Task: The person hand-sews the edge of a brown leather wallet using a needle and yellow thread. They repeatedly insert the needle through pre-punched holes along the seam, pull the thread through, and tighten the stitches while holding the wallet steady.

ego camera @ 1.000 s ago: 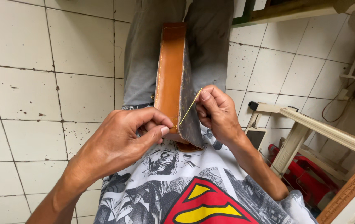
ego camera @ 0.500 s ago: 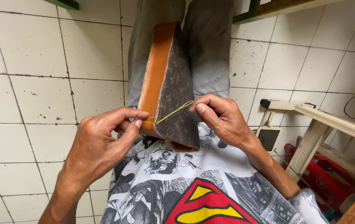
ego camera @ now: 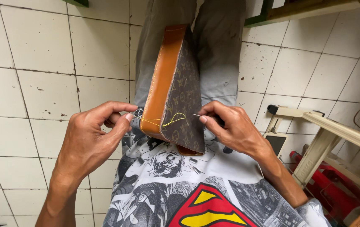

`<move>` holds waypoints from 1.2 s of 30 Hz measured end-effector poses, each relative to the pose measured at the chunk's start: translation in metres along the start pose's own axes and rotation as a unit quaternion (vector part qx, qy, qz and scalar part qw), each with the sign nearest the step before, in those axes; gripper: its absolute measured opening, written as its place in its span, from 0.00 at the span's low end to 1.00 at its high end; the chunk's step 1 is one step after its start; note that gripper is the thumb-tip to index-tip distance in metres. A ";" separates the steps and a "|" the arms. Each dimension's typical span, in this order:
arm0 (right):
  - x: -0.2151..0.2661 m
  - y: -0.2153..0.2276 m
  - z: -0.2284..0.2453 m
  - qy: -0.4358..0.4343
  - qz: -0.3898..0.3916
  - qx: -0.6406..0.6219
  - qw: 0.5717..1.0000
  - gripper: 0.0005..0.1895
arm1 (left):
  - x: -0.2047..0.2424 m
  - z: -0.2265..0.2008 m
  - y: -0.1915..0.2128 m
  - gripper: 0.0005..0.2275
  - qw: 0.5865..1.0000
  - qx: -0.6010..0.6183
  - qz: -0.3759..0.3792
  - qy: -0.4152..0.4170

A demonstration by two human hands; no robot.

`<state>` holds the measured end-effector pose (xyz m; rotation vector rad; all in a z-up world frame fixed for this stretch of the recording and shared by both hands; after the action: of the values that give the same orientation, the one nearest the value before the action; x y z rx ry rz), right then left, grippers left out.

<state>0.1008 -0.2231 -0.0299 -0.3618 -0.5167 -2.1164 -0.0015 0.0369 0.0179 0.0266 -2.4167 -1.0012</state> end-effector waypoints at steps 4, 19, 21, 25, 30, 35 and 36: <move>0.003 0.003 -0.002 0.015 -0.035 0.005 0.999 0.06 | -0.001 0.006 -0.001 0.09 1.000 0.006 0.001 0.018; -0.023 -0.014 0.038 0.264 -0.012 -0.007 0.965 0.04 | -0.004 0.015 -0.006 0.10 0.999 -0.003 0.029 0.030; -0.023 -0.014 0.036 0.258 -0.008 0.000 0.966 0.03 | -0.002 0.013 -0.006 0.09 0.992 -0.042 -0.065 -0.096; -0.023 -0.015 0.038 0.255 -0.009 -0.021 0.967 0.02 | 0.001 -0.004 -0.003 0.07 0.981 -0.027 -0.105 -0.164; -0.024 -0.014 0.041 0.244 0.012 -0.013 0.969 0.03 | 0.000 -0.022 -0.006 0.08 0.961 -0.031 -0.100 -0.255; -0.022 -0.012 0.043 0.245 0.013 -0.026 0.969 0.03 | -0.002 -0.024 -0.006 0.06 0.959 -0.032 -0.102 -0.263; -0.021 -0.012 0.044 0.244 0.013 -0.035 0.969 0.03 | -0.002 -0.024 -0.006 0.05 0.958 -0.032 -0.103 -0.267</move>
<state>0.1054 -0.1804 -0.0038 0.1190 -0.1476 -2.1023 0.0107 0.0168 0.0273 -0.0191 -2.9117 -1.3155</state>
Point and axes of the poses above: each hand's wrist, its own x-axis away from the middle knuckle, its own y-axis out of the back of the hand, z = x × y, the point moved 2 cm from there along -x, towards the middle knuckle, and after that the axes turned 15 degrees about -x, right-handed, at the moved point
